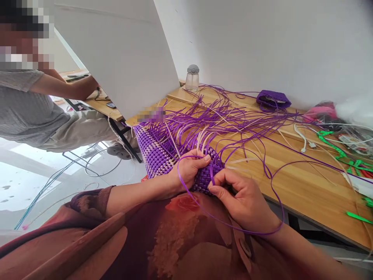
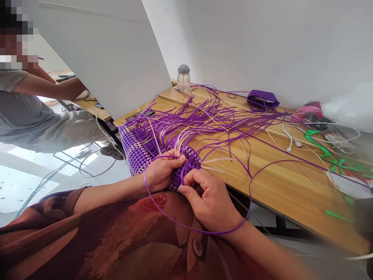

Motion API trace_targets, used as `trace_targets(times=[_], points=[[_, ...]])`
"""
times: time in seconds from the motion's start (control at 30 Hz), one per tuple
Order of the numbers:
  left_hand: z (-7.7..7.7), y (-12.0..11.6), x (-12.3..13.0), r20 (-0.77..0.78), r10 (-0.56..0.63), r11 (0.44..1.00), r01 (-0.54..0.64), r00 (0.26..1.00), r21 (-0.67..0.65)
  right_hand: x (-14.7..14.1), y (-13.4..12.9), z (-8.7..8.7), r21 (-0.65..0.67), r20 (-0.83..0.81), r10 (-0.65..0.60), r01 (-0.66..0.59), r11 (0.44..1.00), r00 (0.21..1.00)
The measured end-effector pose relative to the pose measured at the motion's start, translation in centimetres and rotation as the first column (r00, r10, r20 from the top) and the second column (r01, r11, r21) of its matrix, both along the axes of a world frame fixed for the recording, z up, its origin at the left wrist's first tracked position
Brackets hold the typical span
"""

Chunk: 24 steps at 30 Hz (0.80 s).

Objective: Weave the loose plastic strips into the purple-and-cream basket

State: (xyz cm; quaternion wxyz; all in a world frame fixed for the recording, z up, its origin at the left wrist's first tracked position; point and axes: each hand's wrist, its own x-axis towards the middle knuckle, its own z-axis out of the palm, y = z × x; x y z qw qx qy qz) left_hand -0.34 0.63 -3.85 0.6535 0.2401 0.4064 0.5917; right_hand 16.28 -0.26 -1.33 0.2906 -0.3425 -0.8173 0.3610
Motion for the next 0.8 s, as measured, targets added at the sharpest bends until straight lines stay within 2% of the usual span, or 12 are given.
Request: trace_targets(times=[0.1, 0.33, 0.4, 0.47, 0.57, 0.63, 0.7, 0.77, 0.8], points=[[-0.2, 0.0, -0.3, 0.008, -0.021, 0.999, 0.020, 1.000, 0.033, 0.1, 0.0, -0.3, -0.214, -0.040, -0.027, 0.018, 0.977, 0.999], [0.1, 0.1, -1.5, -0.180, -0.144, 0.987, 0.154, 0.973, 0.042, -0.2, 0.0, -0.3, -0.425, -0.130, -0.126, 0.060, 0.903, 0.983], [0.0, 0.1, -1.4, -0.174, -0.101, 0.993, 0.109, 0.979, 0.036, -0.4, 0.2, -0.1, -0.511, -0.139, -0.141, 0.051, 0.858, 0.980], [0.0, 0.2, -1.1, -0.140, -0.052, 0.998, 0.058, 0.989, 0.037, -0.6, 0.3, -0.1, -0.612, -0.131, -0.118, 0.013, 0.791, 0.984], [-0.1, 0.4, -0.7, -0.125, -0.060, 0.997, 0.066, 0.990, 0.039, -0.7, 0.3, 0.0, -0.702, -0.123, -0.033, -0.064, 0.710, 0.992], [-0.1, 0.5, -0.5, -0.123, -0.088, 0.995, 0.094, 0.988, 0.046, -0.5, 0.7, 0.4, -0.690, -0.080, 0.011, -0.064, 0.721, 0.997], [-0.1, 0.6, -0.5, -0.096, -0.107, 0.992, 0.113, 0.990, 0.056, -0.2, 1.6, 1.1, -0.611, -0.024, -0.004, -0.011, 0.791, 1.000], [-0.2, 0.8, -0.6, -0.063, -0.118, 0.989, 0.123, 0.991, 0.082, -0.1, 3.0, 1.8, -0.490, -0.023, -0.084, 0.062, 0.869, 0.996], [-0.3, 0.9, -0.6, -0.052, -0.123, 0.987, 0.127, 0.991, 0.101, -0.1, 3.9, 2.2, -0.451, -0.042, -0.121, 0.089, 0.888, 0.992]])
